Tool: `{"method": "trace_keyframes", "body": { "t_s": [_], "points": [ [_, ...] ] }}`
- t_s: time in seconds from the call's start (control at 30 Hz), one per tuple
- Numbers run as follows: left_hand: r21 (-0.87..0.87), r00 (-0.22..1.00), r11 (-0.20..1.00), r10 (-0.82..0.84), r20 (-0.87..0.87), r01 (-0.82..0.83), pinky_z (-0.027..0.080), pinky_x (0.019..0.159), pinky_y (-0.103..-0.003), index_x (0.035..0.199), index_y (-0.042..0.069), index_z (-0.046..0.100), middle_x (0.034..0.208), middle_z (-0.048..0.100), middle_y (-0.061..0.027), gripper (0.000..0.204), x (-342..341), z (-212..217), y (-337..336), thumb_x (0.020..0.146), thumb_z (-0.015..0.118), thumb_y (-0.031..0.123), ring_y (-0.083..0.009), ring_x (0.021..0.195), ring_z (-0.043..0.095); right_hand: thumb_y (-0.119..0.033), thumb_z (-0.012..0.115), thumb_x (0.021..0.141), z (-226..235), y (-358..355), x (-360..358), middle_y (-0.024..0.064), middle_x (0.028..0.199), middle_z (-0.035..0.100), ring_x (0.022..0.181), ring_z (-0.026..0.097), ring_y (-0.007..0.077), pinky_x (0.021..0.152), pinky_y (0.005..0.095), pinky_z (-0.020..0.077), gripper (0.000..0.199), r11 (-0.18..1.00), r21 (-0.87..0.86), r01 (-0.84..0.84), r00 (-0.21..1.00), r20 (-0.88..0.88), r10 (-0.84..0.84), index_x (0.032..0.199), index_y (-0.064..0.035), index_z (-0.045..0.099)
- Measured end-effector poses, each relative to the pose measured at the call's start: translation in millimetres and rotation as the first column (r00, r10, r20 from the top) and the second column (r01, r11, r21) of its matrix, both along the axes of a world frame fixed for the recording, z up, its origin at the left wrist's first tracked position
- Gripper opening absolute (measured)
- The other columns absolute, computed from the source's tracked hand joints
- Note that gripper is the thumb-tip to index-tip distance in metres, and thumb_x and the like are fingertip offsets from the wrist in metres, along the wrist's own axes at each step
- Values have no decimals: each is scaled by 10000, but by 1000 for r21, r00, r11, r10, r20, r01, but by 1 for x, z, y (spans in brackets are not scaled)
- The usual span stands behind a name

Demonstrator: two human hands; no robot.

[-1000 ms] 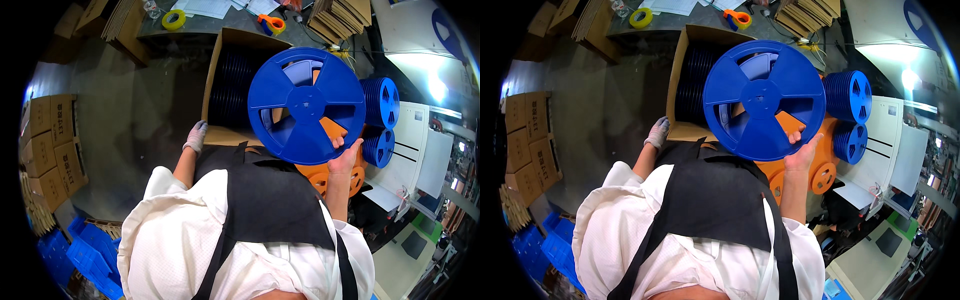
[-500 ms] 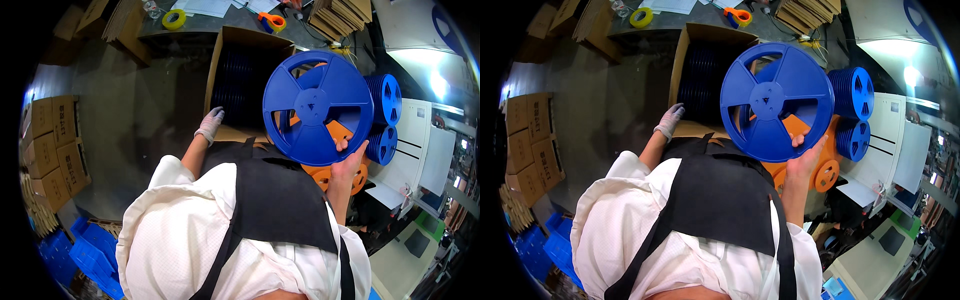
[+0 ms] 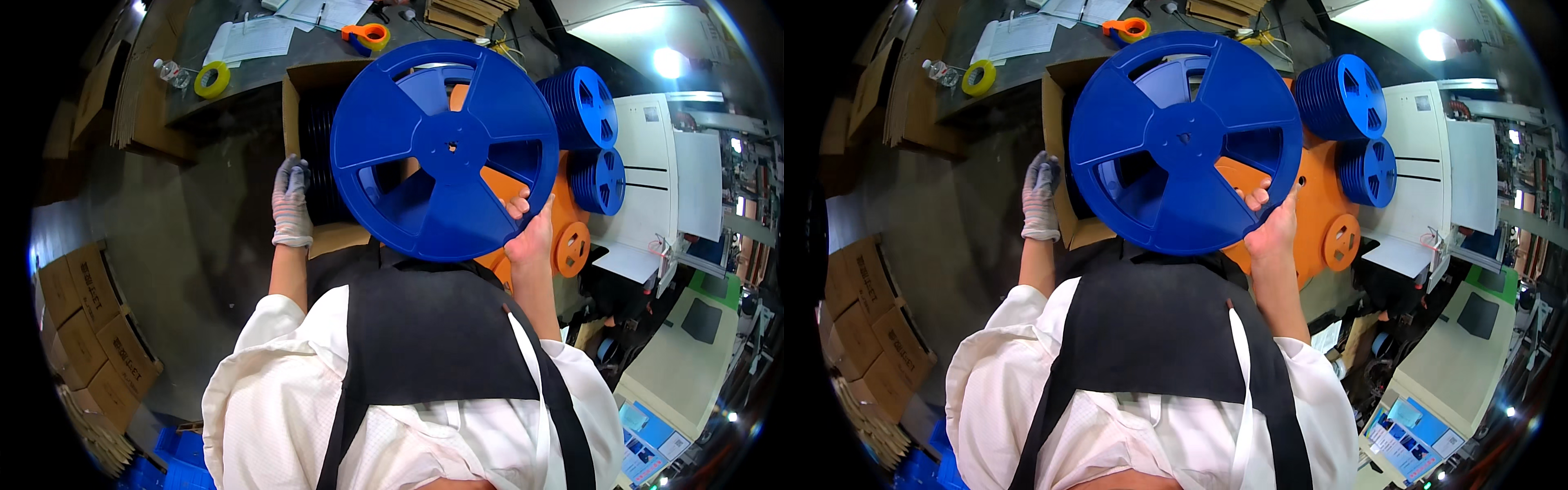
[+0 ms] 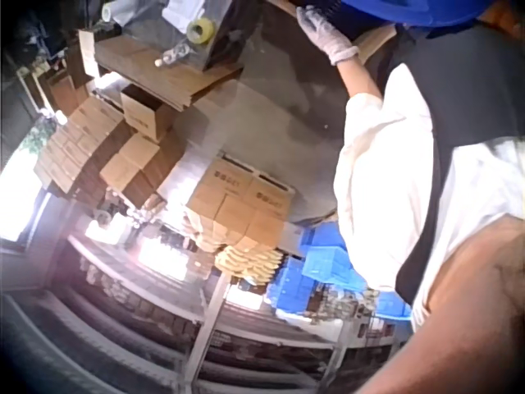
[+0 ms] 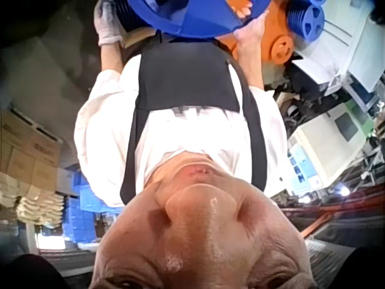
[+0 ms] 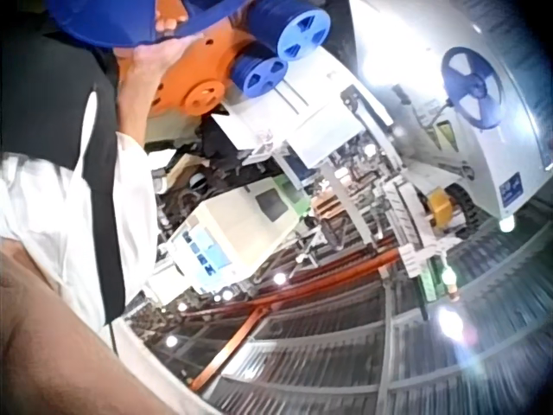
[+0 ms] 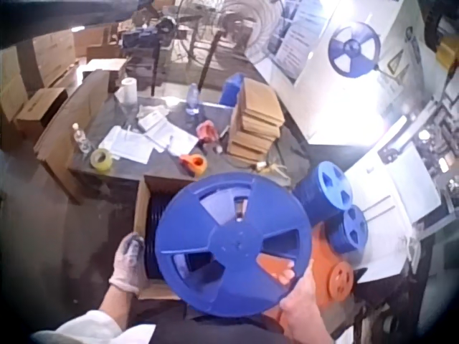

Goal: The person packs blue plastic spools into a cardboard box. They pick up the spools from a stack on a table, inspect them briefly, and place them vertically into the box. The person continues this process, filling the box with spools until it is full.

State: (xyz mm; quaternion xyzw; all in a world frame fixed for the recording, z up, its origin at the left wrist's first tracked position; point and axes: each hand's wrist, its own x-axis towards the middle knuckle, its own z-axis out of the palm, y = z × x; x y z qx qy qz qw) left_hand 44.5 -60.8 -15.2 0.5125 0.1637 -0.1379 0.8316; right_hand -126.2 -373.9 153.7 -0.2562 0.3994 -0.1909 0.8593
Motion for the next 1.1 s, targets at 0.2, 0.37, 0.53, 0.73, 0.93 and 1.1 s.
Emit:
{"method": "trace_keyframes", "body": {
  "t_s": [0.2,0.37,0.53,0.73,0.93,1.1],
  "points": [
    [309,945,948,-31,325,-75,437,966,-246,1252,14,585,1140,640,-66,286,3,69,-32,975,543,72,-128,1072,580,-572,194,1019,-9,-2,3,-7,628,451,595,440,147,887,364,487,608,999,-38,-8,1000,-15,8,900,-88,541],
    [518,782,834,-190,593,-190,497,906,-288,1154,14,649,1115,671,-111,245,-16,85,-60,925,565,-9,-182,995,633,-558,183,1025,-6,7,17,-5,632,456,610,444,147,889,373,489,601,1000,-26,13,998,-56,-15,887,-92,537],
    [707,677,641,-381,630,-298,497,903,-373,1145,27,657,1023,674,-144,268,-24,94,-73,882,636,76,-293,963,629,-546,212,1028,5,11,26,11,634,468,596,445,153,884,390,492,582,999,-38,32,994,-108,-36,873,-82,528],
    [770,767,591,-602,221,242,420,1011,-441,1448,49,334,1287,503,-263,909,-28,105,-132,744,771,424,-412,1162,519,-564,300,1007,11,56,44,67,688,547,646,522,163,783,369,506,589,860,-478,-178,983,-129,132,904,-33,533],
    [381,908,833,-416,-46,401,356,1109,-392,1518,84,168,1457,335,-242,1167,-26,61,-157,621,896,250,-377,1338,387,-517,379,1009,0,78,41,84,816,617,714,569,138,733,279,491,565,698,-625,-350,920,-88,383,991,18,560],
    [-330,975,931,-196,-104,152,450,1024,-399,1478,154,272,1347,482,-126,836,-33,103,-120,795,749,77,-293,1230,499,-557,350,1002,18,70,50,91,814,630,736,611,180,759,310,519,606,671,-679,-299,954,-198,225,1040,5,572]
  ]
}}
